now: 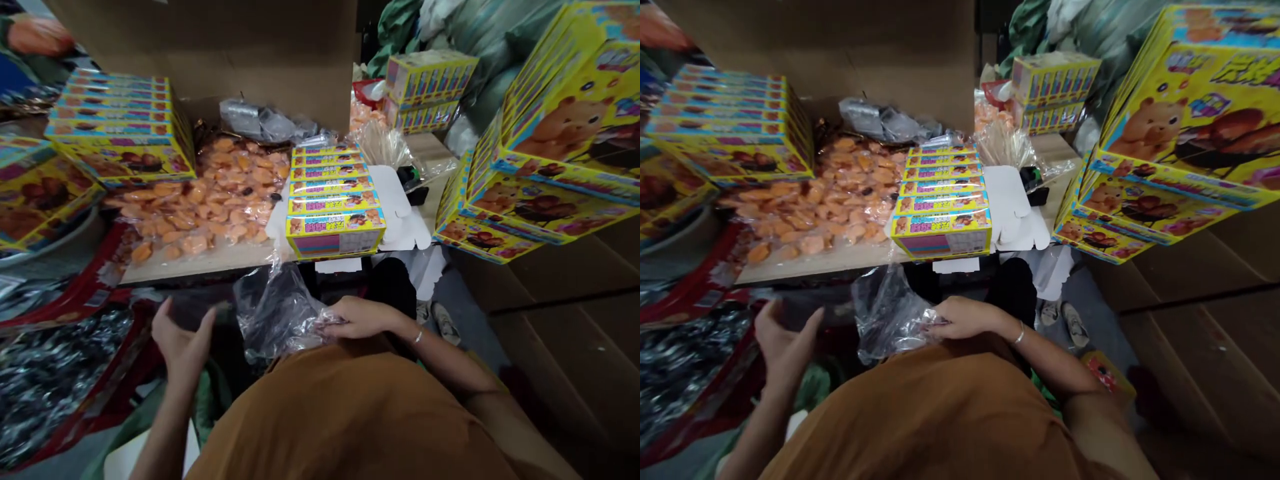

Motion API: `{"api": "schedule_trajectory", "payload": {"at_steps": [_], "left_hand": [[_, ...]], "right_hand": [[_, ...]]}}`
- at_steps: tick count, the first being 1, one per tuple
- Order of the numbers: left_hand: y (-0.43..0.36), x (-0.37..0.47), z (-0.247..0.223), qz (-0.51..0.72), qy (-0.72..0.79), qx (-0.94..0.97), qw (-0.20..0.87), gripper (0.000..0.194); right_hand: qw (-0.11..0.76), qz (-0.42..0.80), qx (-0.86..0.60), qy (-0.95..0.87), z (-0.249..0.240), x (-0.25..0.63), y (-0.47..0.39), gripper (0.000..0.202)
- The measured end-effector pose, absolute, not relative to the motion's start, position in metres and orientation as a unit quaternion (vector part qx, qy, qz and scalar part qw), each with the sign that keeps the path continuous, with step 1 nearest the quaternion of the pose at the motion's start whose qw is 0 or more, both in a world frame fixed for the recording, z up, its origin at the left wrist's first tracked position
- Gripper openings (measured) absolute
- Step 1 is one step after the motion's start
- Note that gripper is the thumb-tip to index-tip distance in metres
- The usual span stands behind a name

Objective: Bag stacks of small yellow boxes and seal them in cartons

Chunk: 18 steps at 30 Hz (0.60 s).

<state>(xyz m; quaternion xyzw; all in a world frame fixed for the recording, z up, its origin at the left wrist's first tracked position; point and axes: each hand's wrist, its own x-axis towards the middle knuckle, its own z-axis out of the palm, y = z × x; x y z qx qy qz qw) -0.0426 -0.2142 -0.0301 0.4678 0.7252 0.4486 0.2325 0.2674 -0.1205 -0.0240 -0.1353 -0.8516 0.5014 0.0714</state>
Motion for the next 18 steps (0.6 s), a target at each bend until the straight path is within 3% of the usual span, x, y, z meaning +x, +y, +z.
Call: {"api": "schedule_trajectory", "payload": {"at_steps": [1,3,4,6,8,11,13,14,16,18], "left_hand": [[-0.212,-0.032,-0.015,0.436,0.708,0.529,0.173,0.052],[-0.198,-0.007,0.016,0.334,0.593,0.7,0.218,0.075],[-0.188,0.006,0.03,0.282,0.535,0.752,0.261,0.071],[-0.166,0.025,0.051,0.199,0.449,0.791,0.364,0.042],[-0.15,0.034,0.064,0.184,0.425,0.766,0.446,0.029],[-0.137,0.031,0.076,0.277,0.472,0.683,0.483,0.036],[-0.133,0.027,0.08,0.349,0.5,0.634,0.475,0.035],[-0.131,0.026,0.081,0.374,0.507,0.617,0.472,0.036],[-0.127,0.024,0.081,0.41,0.52,0.591,0.461,0.04],[-0.123,0.019,0.08,0.432,0.535,0.577,0.441,0.048]], "right_hand": [[0.052,0.489,-0.114,-0.863,-0.015,0.261,-0.116,0.024],[0.021,0.495,-0.066,-0.866,0.004,0.25,-0.103,0.018],[0.011,0.508,-0.043,-0.86,0.013,0.247,-0.095,0.015],[0.021,0.561,-0.014,-0.827,0.027,0.251,-0.08,0.015],[0.121,0.641,-0.027,-0.758,0.033,0.266,-0.07,0.039],[0.319,0.705,-0.084,-0.629,0.022,0.286,-0.072,0.082],[0.342,0.704,-0.099,-0.615,0.007,0.287,-0.082,0.099],[0.327,0.696,-0.109,-0.63,-0.001,0.284,-0.088,0.098],[0.317,0.67,-0.149,-0.655,-0.012,0.279,-0.096,0.07],[0.386,0.637,-0.217,-0.631,-0.013,0.28,-0.094,0.041]]}}
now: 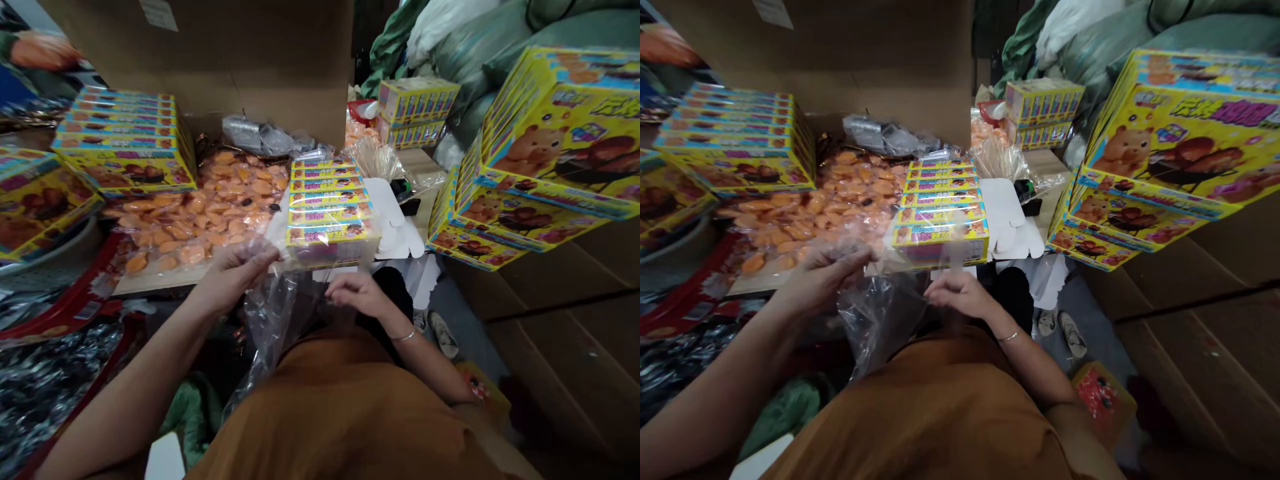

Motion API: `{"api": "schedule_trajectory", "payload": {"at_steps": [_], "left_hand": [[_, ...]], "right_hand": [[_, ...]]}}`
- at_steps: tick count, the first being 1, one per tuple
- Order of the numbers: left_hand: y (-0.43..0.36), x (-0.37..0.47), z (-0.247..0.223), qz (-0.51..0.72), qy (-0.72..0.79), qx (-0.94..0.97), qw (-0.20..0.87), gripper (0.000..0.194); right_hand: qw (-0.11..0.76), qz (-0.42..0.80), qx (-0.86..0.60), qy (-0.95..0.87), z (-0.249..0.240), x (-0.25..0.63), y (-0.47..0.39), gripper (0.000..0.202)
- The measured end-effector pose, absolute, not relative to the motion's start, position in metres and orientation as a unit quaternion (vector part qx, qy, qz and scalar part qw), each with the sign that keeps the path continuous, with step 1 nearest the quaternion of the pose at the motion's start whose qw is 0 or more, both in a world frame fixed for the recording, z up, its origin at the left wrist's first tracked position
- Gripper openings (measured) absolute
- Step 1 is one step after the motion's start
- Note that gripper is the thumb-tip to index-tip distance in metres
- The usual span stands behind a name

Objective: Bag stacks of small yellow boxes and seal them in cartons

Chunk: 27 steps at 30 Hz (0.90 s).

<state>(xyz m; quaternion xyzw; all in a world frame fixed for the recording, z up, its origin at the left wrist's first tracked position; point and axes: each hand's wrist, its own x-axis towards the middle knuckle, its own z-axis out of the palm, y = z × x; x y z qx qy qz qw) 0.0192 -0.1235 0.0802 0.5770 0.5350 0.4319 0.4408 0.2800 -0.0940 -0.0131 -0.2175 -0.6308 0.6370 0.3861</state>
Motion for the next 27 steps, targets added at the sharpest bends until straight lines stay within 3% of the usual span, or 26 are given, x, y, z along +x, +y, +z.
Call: {"api": "schedule_trajectory", "payload": {"at_steps": [3,7,10,11,14,17,19,20,22,24,27], "left_hand": [[-0.119,0.004,0.08,0.437,0.559,0.593,0.382,0.047],[-0.115,-0.011,0.093,0.392,0.532,0.67,0.338,0.027],[-0.113,-0.009,0.11,0.346,0.478,0.686,0.426,0.051],[-0.111,-0.007,0.115,0.318,0.468,0.69,0.451,0.05],[-0.108,-0.003,0.12,0.253,0.467,0.701,0.476,0.019],[-0.107,-0.002,0.109,0.371,0.461,0.642,0.487,0.029],[-0.109,0.001,0.094,0.493,0.443,0.566,0.491,0.035],[-0.111,0.003,0.085,0.533,0.429,0.529,0.501,0.037],[-0.118,0.008,0.066,0.568,0.4,0.471,0.543,0.039],[-0.125,0.009,0.048,0.569,0.383,0.446,0.575,0.041],[-0.126,0.007,0.021,0.508,0.443,0.501,0.544,0.04]], "right_hand": [[0.489,0.601,-0.294,-0.559,0.0,0.293,-0.078,0.045],[0.458,0.594,-0.303,-0.588,0.022,0.3,-0.059,0.047],[0.433,0.598,-0.266,-0.62,0.034,0.296,-0.054,0.043],[0.441,0.599,-0.256,-0.617,0.037,0.297,-0.052,0.041],[0.521,0.599,-0.235,-0.561,0.043,0.308,-0.051,0.045],[0.53,0.632,-0.196,-0.531,0.031,0.318,-0.067,0.073],[0.449,0.673,-0.135,-0.572,0.009,0.313,-0.089,0.094],[0.397,0.685,-0.103,-0.603,-0.004,0.308,-0.102,0.094],[0.299,0.693,-0.063,-0.653,-0.031,0.299,-0.126,0.068],[0.279,0.698,-0.099,-0.652,-0.052,0.3,-0.139,0.039],[0.45,0.637,-0.279,-0.56,-0.07,0.325,-0.123,0.044]]}}
